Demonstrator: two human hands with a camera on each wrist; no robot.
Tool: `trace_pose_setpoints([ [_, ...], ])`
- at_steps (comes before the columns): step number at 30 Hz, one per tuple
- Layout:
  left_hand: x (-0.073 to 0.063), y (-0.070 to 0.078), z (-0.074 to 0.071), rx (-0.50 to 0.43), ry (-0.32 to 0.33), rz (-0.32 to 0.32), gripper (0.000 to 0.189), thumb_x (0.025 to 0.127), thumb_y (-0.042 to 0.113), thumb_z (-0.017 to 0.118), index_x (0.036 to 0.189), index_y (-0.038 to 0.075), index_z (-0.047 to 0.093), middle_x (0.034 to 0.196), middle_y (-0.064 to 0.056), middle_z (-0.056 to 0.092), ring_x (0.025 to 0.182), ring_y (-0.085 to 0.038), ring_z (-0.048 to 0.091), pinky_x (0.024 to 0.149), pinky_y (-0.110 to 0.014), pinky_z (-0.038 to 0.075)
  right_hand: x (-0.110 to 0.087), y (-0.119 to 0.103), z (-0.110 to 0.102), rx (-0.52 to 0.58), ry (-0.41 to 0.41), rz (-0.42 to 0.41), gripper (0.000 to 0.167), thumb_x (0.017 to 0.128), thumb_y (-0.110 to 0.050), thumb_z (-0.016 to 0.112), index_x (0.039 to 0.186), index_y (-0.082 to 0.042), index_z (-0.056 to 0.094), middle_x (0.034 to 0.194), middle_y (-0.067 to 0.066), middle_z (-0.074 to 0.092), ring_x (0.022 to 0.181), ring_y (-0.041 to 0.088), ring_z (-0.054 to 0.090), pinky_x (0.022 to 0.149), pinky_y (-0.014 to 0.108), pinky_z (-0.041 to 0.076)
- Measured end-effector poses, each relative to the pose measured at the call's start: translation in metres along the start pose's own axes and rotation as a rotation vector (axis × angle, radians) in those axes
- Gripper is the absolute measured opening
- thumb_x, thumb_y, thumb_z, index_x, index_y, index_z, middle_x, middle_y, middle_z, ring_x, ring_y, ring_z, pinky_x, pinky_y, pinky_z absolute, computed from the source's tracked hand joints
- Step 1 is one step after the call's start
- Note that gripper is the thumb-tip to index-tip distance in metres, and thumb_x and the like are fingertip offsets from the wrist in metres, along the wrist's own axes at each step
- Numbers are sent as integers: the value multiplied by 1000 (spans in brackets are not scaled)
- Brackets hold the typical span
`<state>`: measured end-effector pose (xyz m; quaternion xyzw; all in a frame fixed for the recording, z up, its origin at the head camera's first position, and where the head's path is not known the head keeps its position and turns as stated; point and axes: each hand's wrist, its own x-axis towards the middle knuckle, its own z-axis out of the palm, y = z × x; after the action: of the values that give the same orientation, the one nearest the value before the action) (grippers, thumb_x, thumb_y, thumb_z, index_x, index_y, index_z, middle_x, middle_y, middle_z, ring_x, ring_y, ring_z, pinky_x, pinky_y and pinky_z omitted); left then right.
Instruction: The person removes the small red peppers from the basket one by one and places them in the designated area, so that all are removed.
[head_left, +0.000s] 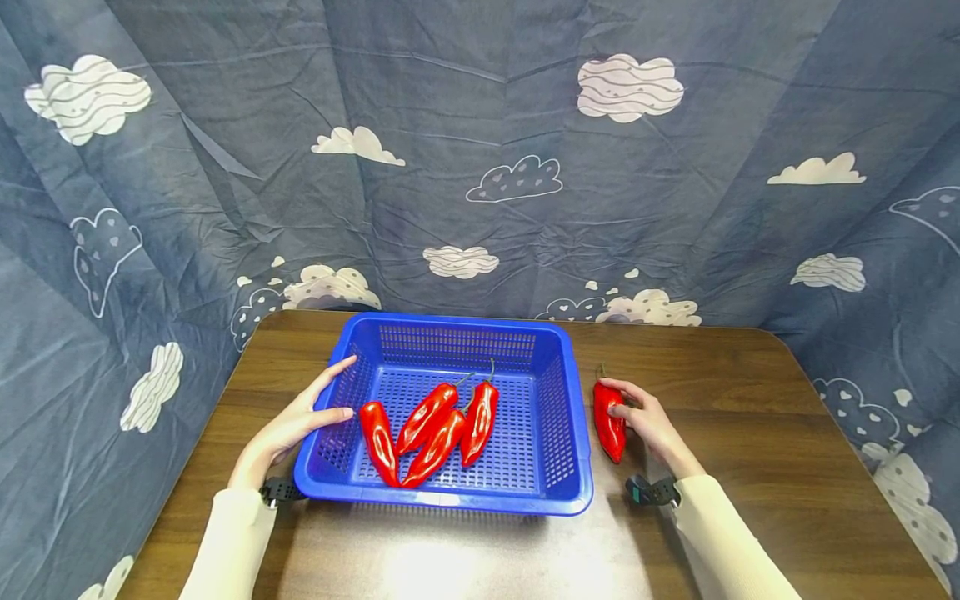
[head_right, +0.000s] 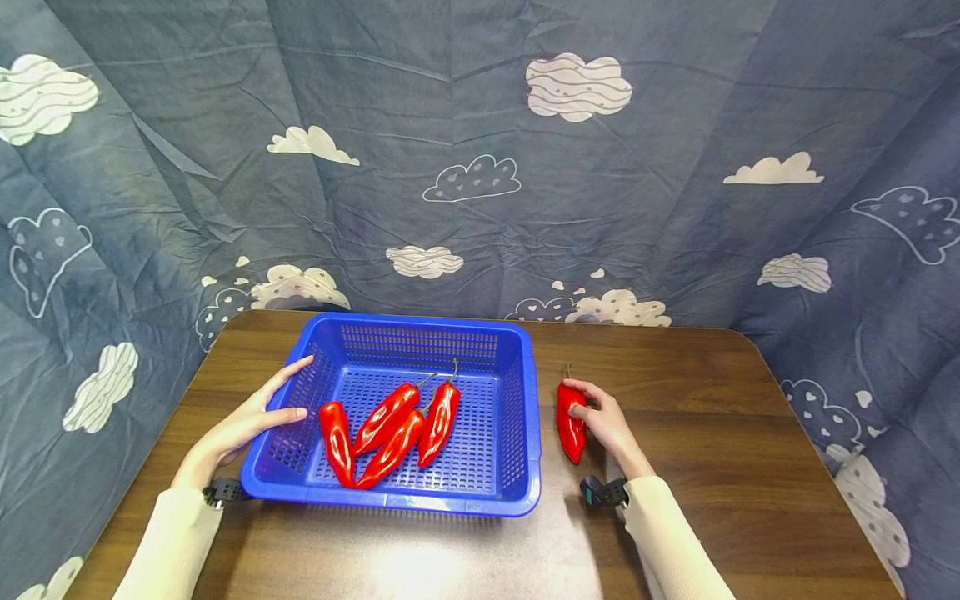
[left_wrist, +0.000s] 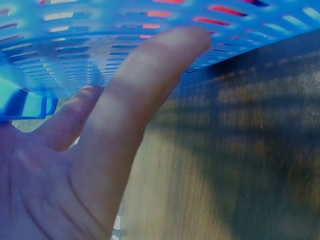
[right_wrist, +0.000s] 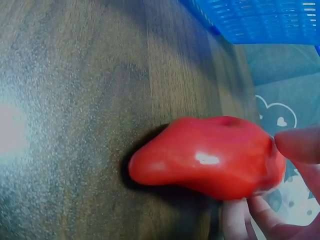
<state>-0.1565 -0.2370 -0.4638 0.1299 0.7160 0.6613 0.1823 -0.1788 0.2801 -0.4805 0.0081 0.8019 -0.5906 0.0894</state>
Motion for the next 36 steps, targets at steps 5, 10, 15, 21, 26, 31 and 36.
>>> trace_pose_setpoints([
  [5, 0, 0, 0, 13, 6, 2, 75, 92, 6, 57, 153, 16, 15, 153, -22, 9, 125, -52, 33, 87, -51, 48, -2, -2, -3, -6, 20, -24, 45, 90, 6, 49, 135, 11, 43, 130, 35, 43, 98, 23, 56, 76, 29, 52],
  [10, -1, -1, 0, 5, 4, -6, 75, 93, 6, 57, 153, 17, 15, 153, -24, 11, 124, -52, 35, 87, -52, 49, -4, -5, -8, 0, 28, -44, 46, 92, 5, 49, 137, 11, 40, 135, 34, 40, 117, 38, 46, 82, 25, 50],
  [15, -1, -1, 0, -10, -4, -10, 75, 93, 6, 57, 153, 17, 14, 152, -25, 11, 123, -52, 36, 85, -53, 49, -7, -12, -13, -23, 37, -39, 47, 92, 4, 47, 138, 9, 39, 138, 32, 39, 123, 40, 40, 90, 34, 48],
  [21, -1, 0, 0, -23, -8, -19, 74, 93, 6, 56, 154, 19, 15, 152, -25, 11, 121, -52, 38, 83, -54, 50, -10, -21, -16, -64, 49, -83, 44, 92, 3, 47, 136, 10, 42, 135, 33, 42, 108, 25, 54, 89, 32, 47],
  [26, -1, 0, 0, -34, -15, -18, 75, 93, 5, 56, 154, 19, 14, 151, -26, 12, 120, -51, 39, 83, -54, 50, -11, -28, -16, -46, 41, -101, 44, 94, 1, 47, 136, 9, 43, 135, 33, 42, 100, 12, 58, 89, 32, 48],
  [31, -1, -1, 0, -44, -17, -6, 75, 93, 4, 55, 154, 18, 13, 151, -27, 13, 121, -51, 38, 84, -55, 49, -12, -38, -13, -17, 27, -109, 43, 95, 0, 47, 136, 10, 43, 134, 33, 44, 102, 9, 59, 88, 27, 48],
  [36, -1, 0, 0, -40, -11, -10, 75, 93, 5, 56, 154, 19, 14, 150, -27, 14, 120, -50, 40, 83, -54, 50, -14, -50, -8, 2, 15, -127, 42, 95, -1, 48, 135, 10, 43, 127, 25, 53, 98, 5, 59, 88, 30, 49],
])
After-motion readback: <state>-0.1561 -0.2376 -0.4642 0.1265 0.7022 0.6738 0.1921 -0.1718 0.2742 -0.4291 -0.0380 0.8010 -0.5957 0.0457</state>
